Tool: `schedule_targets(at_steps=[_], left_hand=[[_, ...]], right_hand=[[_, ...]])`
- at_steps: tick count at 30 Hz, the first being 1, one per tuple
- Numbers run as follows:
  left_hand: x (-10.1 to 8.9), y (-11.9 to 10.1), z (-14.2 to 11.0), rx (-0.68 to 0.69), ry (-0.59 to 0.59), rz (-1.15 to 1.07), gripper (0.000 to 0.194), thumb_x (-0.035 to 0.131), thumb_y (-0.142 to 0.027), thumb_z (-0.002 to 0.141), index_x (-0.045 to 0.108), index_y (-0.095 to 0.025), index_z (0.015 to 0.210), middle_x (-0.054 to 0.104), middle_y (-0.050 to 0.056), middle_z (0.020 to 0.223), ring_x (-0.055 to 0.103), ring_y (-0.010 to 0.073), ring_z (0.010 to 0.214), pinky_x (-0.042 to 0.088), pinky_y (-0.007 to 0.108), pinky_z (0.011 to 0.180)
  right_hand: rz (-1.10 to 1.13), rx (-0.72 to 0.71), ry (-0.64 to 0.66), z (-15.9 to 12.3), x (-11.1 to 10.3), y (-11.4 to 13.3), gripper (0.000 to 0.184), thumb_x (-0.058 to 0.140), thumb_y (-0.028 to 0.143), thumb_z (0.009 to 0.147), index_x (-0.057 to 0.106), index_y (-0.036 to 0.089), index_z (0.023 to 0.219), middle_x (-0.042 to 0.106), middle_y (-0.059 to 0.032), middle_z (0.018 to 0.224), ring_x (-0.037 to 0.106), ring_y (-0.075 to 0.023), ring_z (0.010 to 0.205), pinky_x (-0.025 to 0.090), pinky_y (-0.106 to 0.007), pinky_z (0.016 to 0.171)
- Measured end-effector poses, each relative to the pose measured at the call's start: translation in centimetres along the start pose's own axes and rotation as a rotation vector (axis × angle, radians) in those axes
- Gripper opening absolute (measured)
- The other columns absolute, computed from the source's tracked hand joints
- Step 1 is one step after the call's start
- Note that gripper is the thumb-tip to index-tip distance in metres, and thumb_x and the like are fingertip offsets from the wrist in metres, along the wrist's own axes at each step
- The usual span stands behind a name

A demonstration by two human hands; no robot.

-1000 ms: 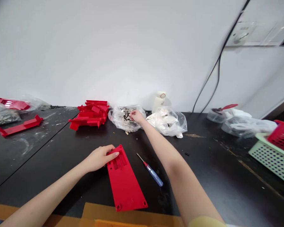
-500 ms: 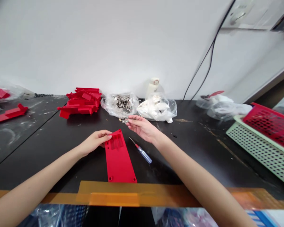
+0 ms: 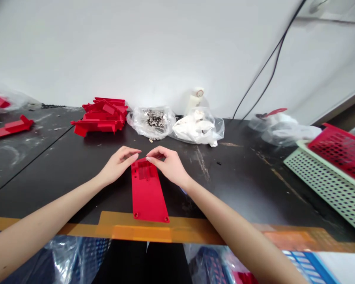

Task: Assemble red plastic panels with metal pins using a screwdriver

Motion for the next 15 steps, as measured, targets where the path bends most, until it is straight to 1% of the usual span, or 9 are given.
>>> schedule_targets(at_steps=[1, 3, 6, 8, 11, 15], left_hand=[[-0.1, -0.2, 0.0, 0.05, -0.038, 0.016, 0.037, 0.064, -0.047, 0.083, 0.071, -0.019, 0.106, 0.061, 0.006, 0.103, 0.059, 0.0179, 0.09, 0.049, 0.034, 0.086], [-0.2, -0.7, -0.1, 0.151, -0.045, 0.041, 0.03, 0.066, -0.044, 0.083, 0.074, -0.021, 0.101, 0.062, 0.005, 0.099, 0.059, 0.0184, 0.093, 0.047, 0.034, 0.091], [0.0, -1.1, -0.2, 0.271, 0.014, 0.074, 0.022, 0.069, -0.041, 0.082, 0.076, -0.022, 0.092, 0.068, 0.004, 0.09, 0.063, 0.0189, 0.088, 0.048, 0.033, 0.086], [0.2, -1.2, -0.3, 0.293, 0.02, 0.088, 0.019, 0.071, -0.039, 0.081, 0.076, -0.022, 0.087, 0.069, 0.004, 0.086, 0.063, 0.0187, 0.083, 0.049, 0.033, 0.083], [0.3, -1.2, -0.4, 0.282, -0.024, 0.086, 0.018, 0.072, -0.039, 0.08, 0.077, -0.022, 0.084, 0.069, 0.004, 0.085, 0.063, 0.0185, 0.081, 0.048, 0.032, 0.08], [0.4, -1.1, -0.4, 0.262, -0.039, 0.054, 0.019, 0.073, -0.041, 0.078, 0.077, -0.023, 0.08, 0.069, 0.003, 0.08, 0.063, 0.0175, 0.077, 0.049, 0.031, 0.075]], right_hand=[[-0.046, -0.046, -0.018, -0.2, 0.2, 0.2, 0.009, 0.075, 0.026, 0.075, 0.072, 0.019, 0.079, 0.071, -0.0014, 0.078, 0.063, -0.0143, 0.075, 0.05, -0.03, 0.075], [-0.115, -0.12, -0.053, -0.5, 0.6, 0.6, 0.006, 0.073, 0.026, 0.078, 0.072, 0.021, 0.08, 0.071, -0.0018, 0.08, 0.063, -0.0154, 0.076, 0.05, -0.031, 0.075], [-0.171, -0.185, -0.078, -0.7, 1.0, 1.1, 0.006, 0.072, 0.027, 0.08, 0.071, 0.021, 0.08, 0.071, -0.002, 0.079, 0.063, -0.0155, 0.073, 0.05, -0.03, 0.069], [-0.186, -0.208, -0.078, -0.7, 1.1, 1.2, 0.005, 0.072, 0.026, 0.08, 0.071, 0.022, 0.079, 0.071, -0.0018, 0.078, 0.063, -0.0154, 0.072, 0.05, -0.029, 0.067], [-0.191, -0.22, -0.066, -0.8, 1.3, 1.2, 0.005, 0.071, 0.026, 0.081, 0.072, 0.022, 0.078, 0.072, -0.0018, 0.077, 0.065, -0.0158, 0.073, 0.051, -0.029, 0.068], [-0.184, -0.215, -0.042, -0.5, 1.0, 1.0, 0.009, 0.072, 0.03, 0.081, 0.074, 0.022, 0.086, 0.073, -0.0021, 0.081, 0.067, -0.016, 0.076, 0.054, -0.029, 0.071]])
Point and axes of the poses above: each hand's wrist, its own z-axis towards the middle knuckle, its own x-axis out of the palm, y = z × x, the point moved 1 cm from there along z, towards the middle knuckle
